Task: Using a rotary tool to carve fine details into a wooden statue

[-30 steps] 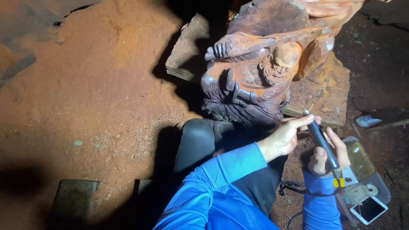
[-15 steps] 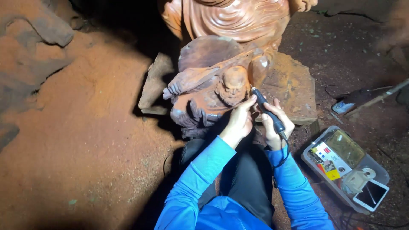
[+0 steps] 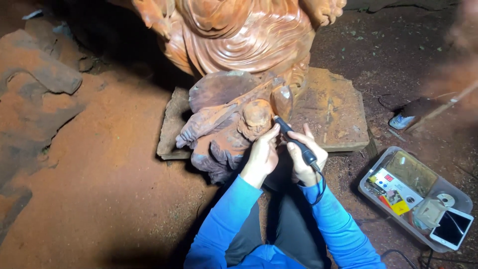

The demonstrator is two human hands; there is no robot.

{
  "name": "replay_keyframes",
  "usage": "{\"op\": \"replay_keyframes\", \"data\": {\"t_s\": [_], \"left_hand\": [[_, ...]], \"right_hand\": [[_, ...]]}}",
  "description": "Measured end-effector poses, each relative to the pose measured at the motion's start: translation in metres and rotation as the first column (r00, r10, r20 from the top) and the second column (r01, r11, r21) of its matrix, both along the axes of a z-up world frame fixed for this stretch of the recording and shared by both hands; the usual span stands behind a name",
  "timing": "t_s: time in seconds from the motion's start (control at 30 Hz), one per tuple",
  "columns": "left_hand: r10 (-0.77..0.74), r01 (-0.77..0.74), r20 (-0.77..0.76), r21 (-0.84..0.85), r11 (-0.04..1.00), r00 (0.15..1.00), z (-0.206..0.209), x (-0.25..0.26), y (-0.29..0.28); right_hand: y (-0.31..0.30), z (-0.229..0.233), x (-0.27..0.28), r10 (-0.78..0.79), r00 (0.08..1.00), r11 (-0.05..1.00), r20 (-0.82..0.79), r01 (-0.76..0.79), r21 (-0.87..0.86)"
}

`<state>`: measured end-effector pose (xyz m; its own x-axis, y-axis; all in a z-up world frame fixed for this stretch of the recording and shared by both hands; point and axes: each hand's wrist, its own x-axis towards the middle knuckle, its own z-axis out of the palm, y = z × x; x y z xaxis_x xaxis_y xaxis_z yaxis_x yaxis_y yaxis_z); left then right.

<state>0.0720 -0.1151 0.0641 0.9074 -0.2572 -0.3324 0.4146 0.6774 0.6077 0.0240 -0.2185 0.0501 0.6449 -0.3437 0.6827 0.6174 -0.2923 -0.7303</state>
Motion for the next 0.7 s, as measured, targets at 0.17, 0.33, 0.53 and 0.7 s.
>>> {"op": "replay_keyframes", "data": {"t_s": [0.17, 0.33, 0.53, 0.7], "left_hand": [[0.018, -0.017, -0.015, 0.062, 0.998, 1.0, 0.017, -0.003, 0.004], [0.003, -0.002, -0.051, 0.003, 1.0, 0.999, 0.01, 0.003, 0.006], [-0.003, -0.001, -0.07, -0.055, 0.998, 0.998, -0.009, 0.009, 0.007], [-0.028, 0.021, -0.066, -0.098, 0.995, 0.997, -0.016, 0.01, 0.009]], "right_hand": [[0.005, 0.003, 0.001, 0.004, 0.997, 1.0, -0.074, -0.004, -0.007], [0.003, 0.001, 0.004, 0.016, 0.995, 1.0, -0.103, -0.018, -0.012], [0.002, 0.0, 0.007, 0.029, 0.996, 0.998, -0.087, -0.033, -0.045], [0.003, 0.004, 0.005, 0.047, 0.995, 0.998, -0.084, -0.049, -0.03]]}}
